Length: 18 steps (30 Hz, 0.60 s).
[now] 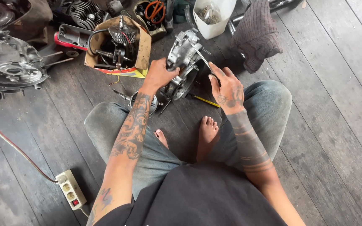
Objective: Cleaning a motorcycle engine casing using a brush and a small tool to remove debris and grime.
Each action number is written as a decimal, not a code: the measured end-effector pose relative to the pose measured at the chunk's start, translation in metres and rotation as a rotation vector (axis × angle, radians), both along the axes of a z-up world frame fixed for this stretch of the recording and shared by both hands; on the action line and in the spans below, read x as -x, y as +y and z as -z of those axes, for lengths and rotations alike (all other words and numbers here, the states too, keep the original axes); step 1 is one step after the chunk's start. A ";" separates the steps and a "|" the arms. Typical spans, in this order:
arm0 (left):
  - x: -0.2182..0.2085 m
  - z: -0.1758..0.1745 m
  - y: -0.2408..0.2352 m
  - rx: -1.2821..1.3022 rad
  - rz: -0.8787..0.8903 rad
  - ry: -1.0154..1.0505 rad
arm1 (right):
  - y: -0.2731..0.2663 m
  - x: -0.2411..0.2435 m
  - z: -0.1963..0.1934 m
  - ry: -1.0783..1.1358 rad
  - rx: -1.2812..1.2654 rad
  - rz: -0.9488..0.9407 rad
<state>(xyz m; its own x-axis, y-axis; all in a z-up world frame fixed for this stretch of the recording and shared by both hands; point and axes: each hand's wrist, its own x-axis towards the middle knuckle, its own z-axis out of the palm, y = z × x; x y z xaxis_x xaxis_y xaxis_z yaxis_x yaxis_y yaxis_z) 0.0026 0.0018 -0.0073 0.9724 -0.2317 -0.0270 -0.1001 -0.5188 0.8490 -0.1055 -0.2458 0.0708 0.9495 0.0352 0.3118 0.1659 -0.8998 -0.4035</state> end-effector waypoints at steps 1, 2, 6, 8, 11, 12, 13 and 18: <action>-0.003 -0.001 0.000 -0.008 0.002 0.016 | -0.001 -0.004 0.004 -0.007 -0.003 0.000; -0.005 -0.002 0.000 -0.016 0.005 0.033 | -0.003 -0.008 0.008 -0.014 -0.006 0.000; -0.004 -0.006 0.000 0.002 0.022 0.027 | -0.011 -0.022 0.019 -0.022 -0.001 -0.020; -0.001 -0.009 -0.003 0.010 0.030 0.002 | -0.018 -0.024 0.017 -0.046 -0.002 -0.046; 0.001 -0.011 -0.004 0.010 0.051 -0.008 | -0.025 -0.017 0.008 -0.087 0.022 -0.045; 0.001 -0.016 -0.003 0.008 0.046 -0.012 | -0.019 -0.015 0.004 -0.091 0.020 -0.049; 0.003 -0.018 -0.004 0.015 0.057 -0.013 | -0.016 -0.009 0.002 -0.098 -0.002 -0.084; 0.005 -0.016 -0.003 0.035 0.082 -0.017 | -0.002 -0.002 0.005 -0.121 0.066 -0.137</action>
<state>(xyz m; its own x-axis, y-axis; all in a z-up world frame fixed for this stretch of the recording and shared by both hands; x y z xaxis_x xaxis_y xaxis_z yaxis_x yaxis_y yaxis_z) -0.0028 -0.0007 0.0092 0.9503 -0.3112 -0.0013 -0.1555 -0.4784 0.8642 -0.1037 -0.2474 0.0663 0.8903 0.1856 0.4159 0.3322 -0.8894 -0.3141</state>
